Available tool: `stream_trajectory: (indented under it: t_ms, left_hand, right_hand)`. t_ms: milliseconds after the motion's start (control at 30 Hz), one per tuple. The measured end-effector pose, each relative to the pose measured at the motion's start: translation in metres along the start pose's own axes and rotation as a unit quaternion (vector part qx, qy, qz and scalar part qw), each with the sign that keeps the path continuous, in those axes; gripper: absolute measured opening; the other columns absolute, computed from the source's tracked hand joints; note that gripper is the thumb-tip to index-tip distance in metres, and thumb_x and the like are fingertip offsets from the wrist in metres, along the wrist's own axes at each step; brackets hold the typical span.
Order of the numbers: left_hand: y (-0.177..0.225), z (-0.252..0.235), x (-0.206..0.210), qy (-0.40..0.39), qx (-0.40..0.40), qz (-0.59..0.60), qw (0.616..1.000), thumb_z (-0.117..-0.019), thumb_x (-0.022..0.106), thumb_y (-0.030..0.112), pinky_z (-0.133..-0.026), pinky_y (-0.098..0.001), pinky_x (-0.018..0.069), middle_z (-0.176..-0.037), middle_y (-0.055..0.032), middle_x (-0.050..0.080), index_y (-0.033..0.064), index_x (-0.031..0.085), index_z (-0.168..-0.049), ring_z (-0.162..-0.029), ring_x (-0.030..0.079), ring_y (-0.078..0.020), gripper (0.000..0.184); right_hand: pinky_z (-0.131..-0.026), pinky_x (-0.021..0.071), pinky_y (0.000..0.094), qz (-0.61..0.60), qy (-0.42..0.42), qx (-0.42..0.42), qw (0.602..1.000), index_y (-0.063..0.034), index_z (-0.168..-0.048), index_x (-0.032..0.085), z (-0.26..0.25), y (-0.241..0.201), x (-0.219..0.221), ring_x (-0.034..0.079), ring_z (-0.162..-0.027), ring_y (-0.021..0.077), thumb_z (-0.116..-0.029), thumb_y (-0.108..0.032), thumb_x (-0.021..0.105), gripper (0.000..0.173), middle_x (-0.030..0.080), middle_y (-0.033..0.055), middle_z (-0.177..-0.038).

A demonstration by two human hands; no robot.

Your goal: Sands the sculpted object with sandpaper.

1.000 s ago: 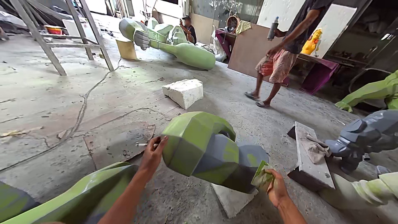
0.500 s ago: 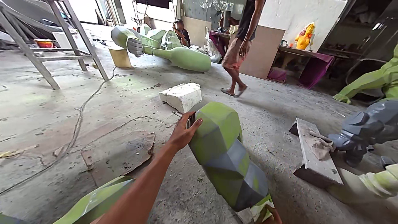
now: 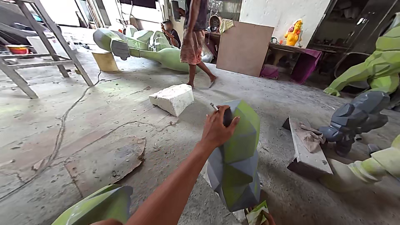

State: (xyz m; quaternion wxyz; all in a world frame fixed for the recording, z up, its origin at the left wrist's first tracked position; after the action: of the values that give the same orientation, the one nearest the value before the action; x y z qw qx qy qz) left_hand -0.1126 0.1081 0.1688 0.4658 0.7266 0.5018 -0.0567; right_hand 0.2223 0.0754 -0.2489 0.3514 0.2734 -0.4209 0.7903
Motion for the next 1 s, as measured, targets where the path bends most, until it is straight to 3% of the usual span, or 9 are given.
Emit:
stream_trajectory:
  t_ms: [200, 333, 400, 500, 600, 767, 900, 1000]
  left_hand:
    - [0.022, -0.022, 0.023, -0.029, -0.015, -0.024, 0.999, -0.0943, 0.041, 0.079, -0.113, -0.0689, 0.0354, -0.147, -0.0086, 0.055, 0.0209, 0.055, -0.146, -0.140, 0.050, -0.0264, 0.079]
    - [0.029, -0.042, 0.030, -0.040, -0.061, -0.020, 0.997, -0.0940, 0.032, 0.082, -0.117, -0.0745, 0.0222, -0.152, -0.0074, 0.052, 0.0181, 0.051, -0.150, -0.147, 0.042, -0.0277, 0.087]
    - [0.028, -0.050, 0.034, -0.024, -0.084, -0.016, 0.996, -0.0917, 0.029, 0.086, -0.119, -0.0722, 0.0187, -0.153, -0.0059, 0.051, 0.0197, 0.050, -0.150, -0.148, 0.040, -0.0263, 0.091]
    - [0.021, -0.066, 0.035, 0.011, -0.108, -0.002, 0.994, -0.0895, 0.028, 0.088, -0.119, -0.0706, 0.0220, -0.147, -0.0061, 0.058, 0.0216, 0.055, -0.146, -0.145, 0.045, -0.0270, 0.091]
    - [0.014, -0.081, 0.029, 0.016, -0.139, 0.018, 0.990, -0.0882, 0.029, 0.089, -0.118, -0.0714, 0.0232, -0.147, -0.0098, 0.057, 0.0195, 0.053, -0.147, -0.142, 0.048, -0.0300, 0.095]
    - [-0.002, -0.099, 0.010, 0.097, -0.147, 0.074, 0.982, -0.0899, 0.039, 0.084, -0.108, -0.0703, 0.0356, -0.144, -0.0144, 0.057, 0.0130, 0.053, -0.146, -0.135, 0.052, -0.0341, 0.092]
    - [-0.017, -0.106, 0.012, 0.091, -0.116, 0.091, 0.985, -0.0884, 0.039, 0.086, -0.109, -0.0723, 0.0312, -0.141, -0.0063, 0.060, 0.0180, 0.054, -0.144, -0.135, 0.052, -0.0273, 0.089]
    - [-0.019, -0.111, 0.014, 0.079, -0.108, 0.065, 0.989, -0.0890, 0.035, 0.087, -0.111, -0.0732, 0.0287, -0.144, -0.0059, 0.058, 0.0189, 0.051, -0.146, -0.138, 0.050, -0.0270, 0.090]
  right_hand:
    - [-0.095, 0.0527, 0.0600, -0.046, 0.000, 0.000, 0.999, -0.0100, -0.127, 0.054, -0.002, -0.002, 0.001, 0.065, -0.114, 0.0319, -0.1006, -0.047, 0.038, 0.049, 0.066, 0.0155, -0.122]
    - [-0.094, 0.0526, 0.0602, -0.047, -0.013, -0.002, 0.999, -0.0090, -0.129, 0.052, -0.001, -0.016, 0.015, 0.064, -0.116, 0.0330, -0.1019, -0.044, 0.038, 0.046, 0.065, 0.0161, -0.125]
    - [-0.096, 0.0520, 0.0608, -0.045, -0.025, -0.013, 0.999, -0.0089, -0.129, 0.052, -0.003, -0.025, 0.024, 0.064, -0.116, 0.0328, -0.1025, -0.043, 0.038, 0.046, 0.065, 0.0161, -0.125]
    - [-0.098, 0.0511, 0.0603, -0.047, -0.042, -0.044, 0.997, -0.0094, -0.129, 0.053, -0.006, -0.042, 0.038, 0.064, -0.115, 0.0307, -0.1022, -0.045, 0.037, 0.047, 0.066, 0.0141, -0.123]
    - [-0.096, 0.0525, 0.0618, -0.049, -0.049, -0.080, 0.994, -0.0084, -0.127, 0.055, -0.004, -0.064, 0.054, 0.066, -0.113, 0.0320, -0.1028, -0.041, 0.037, 0.045, 0.067, 0.0146, -0.120]
    - [-0.097, 0.0520, 0.0628, -0.043, -0.069, -0.095, 0.992, -0.0080, -0.132, 0.053, -0.017, -0.088, 0.071, 0.065, -0.116, 0.0348, -0.1034, -0.043, 0.035, 0.048, 0.066, 0.0174, -0.125]
    - [-0.091, 0.0552, 0.0603, -0.038, -0.050, -0.115, 0.991, -0.0089, -0.128, 0.055, -0.017, -0.096, 0.085, 0.068, -0.108, 0.0320, -0.1030, -0.045, 0.037, 0.048, 0.068, 0.0158, -0.117]
    - [-0.079, 0.0586, 0.0504, 0.000, 0.011, -0.166, 0.986, -0.0139, -0.119, 0.059, -0.006, -0.107, 0.106, 0.069, -0.096, 0.0228, -0.1030, -0.049, 0.035, 0.046, 0.070, 0.0079, -0.104]
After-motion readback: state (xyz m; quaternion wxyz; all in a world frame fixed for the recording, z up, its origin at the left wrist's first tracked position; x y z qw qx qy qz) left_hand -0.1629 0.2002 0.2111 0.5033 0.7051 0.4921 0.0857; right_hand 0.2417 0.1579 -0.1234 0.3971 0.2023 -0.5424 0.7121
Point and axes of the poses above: each hand's wrist, its own z-axis away from the middle knuckle, its own x-axis out of the palm, y = z × x, the point moved 8 cm from there along -z, towards the middle knuckle
